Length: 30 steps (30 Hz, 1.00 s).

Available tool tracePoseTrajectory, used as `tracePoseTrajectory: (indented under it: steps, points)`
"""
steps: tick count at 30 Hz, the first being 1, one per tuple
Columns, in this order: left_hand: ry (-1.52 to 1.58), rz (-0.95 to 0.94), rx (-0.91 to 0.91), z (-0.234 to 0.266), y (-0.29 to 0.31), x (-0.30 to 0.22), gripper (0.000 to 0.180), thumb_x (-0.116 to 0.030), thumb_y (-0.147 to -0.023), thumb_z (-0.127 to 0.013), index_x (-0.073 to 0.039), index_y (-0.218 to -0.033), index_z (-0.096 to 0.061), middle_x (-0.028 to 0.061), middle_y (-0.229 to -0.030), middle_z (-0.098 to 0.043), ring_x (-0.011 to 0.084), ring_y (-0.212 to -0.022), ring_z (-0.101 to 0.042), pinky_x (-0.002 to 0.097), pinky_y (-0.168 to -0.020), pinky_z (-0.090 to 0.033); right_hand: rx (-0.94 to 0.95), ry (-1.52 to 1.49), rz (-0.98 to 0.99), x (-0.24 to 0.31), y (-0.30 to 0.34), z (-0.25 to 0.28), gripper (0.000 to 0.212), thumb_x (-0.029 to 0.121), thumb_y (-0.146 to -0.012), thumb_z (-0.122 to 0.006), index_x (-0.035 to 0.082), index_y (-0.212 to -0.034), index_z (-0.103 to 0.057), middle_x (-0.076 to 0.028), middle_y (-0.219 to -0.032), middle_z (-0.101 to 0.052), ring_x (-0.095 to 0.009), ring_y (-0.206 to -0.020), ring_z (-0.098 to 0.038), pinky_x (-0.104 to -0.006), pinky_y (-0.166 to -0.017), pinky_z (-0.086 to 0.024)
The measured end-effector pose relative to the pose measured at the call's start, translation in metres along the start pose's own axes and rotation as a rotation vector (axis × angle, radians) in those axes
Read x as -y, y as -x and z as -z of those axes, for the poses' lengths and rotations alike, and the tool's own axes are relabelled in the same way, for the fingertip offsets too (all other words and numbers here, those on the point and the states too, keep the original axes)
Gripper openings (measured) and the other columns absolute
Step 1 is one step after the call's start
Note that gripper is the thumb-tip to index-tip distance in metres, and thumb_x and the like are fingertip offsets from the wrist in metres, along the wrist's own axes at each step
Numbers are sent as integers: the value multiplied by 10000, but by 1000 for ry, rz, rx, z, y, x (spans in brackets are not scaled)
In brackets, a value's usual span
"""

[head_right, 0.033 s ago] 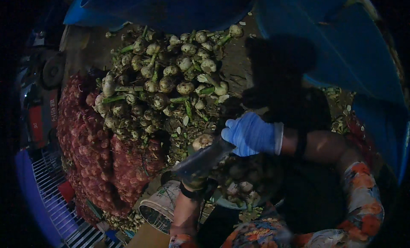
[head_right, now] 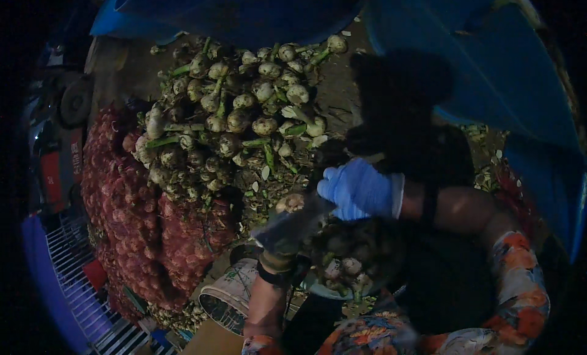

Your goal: Trimming the roots and stalks of garlic bulbs using a cleaver.

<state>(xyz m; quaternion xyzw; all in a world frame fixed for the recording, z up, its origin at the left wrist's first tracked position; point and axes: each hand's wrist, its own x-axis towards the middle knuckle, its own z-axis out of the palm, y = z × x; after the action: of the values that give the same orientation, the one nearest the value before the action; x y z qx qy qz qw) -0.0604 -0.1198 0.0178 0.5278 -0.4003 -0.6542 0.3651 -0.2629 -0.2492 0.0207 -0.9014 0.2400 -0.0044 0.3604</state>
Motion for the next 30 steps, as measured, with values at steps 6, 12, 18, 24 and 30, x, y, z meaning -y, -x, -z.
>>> tracePoseTrajectory:
  steps: [6,12,18,24,30]
  points:
    - [-311,-256,36,4,-23,-23,514,-186,-580,-859,-31,-1002,-611,48,-908,-644,177,-831,-616,314,-770,-506,-34,32,-329,-76,23,-28,244,282,-692,-655,76,-811,-601,-145,-742,-599,-355,-717,-597,-457,-609,-480]
    - [-235,-283,-15,27,-16,8,392,-192,-737,-750,-12,-1049,-596,74,-957,-641,198,-885,-619,360,-822,-501,-117,-142,-15,-7,9,7,308,335,-693,-694,81,-830,-587,-145,-769,-569,-363,-662,-584,-457,-564,-453]
    - [461,107,-109,-10,-2,-11,473,-202,-781,-687,-7,-1183,-530,71,-1125,-590,211,-993,-577,333,-884,-474,-72,-31,122,-14,4,-6,335,347,-694,-693,108,-898,-576,-136,-809,-548,-351,-639,-579,-458,-527,-440]
    - [188,39,10,-4,-18,-3,483,-385,-806,-616,-20,-1114,-543,75,-978,-588,198,-892,-584,313,-782,-497,-168,-2,-194,-94,35,-46,248,272,-666,-697,79,-785,-599,-152,-689,-567,-346,-646,-584,-437,-551,-450]
    - [1330,-73,33,26,-51,5,567,-560,-800,-595,-44,-1034,-588,97,-1007,-609,243,-965,-578,383,-916,-454,-75,-373,-88,-6,23,-13,237,259,-685,-684,63,-805,-626,-172,-693,-587,-369,-651,-592,-436,-569,-465]
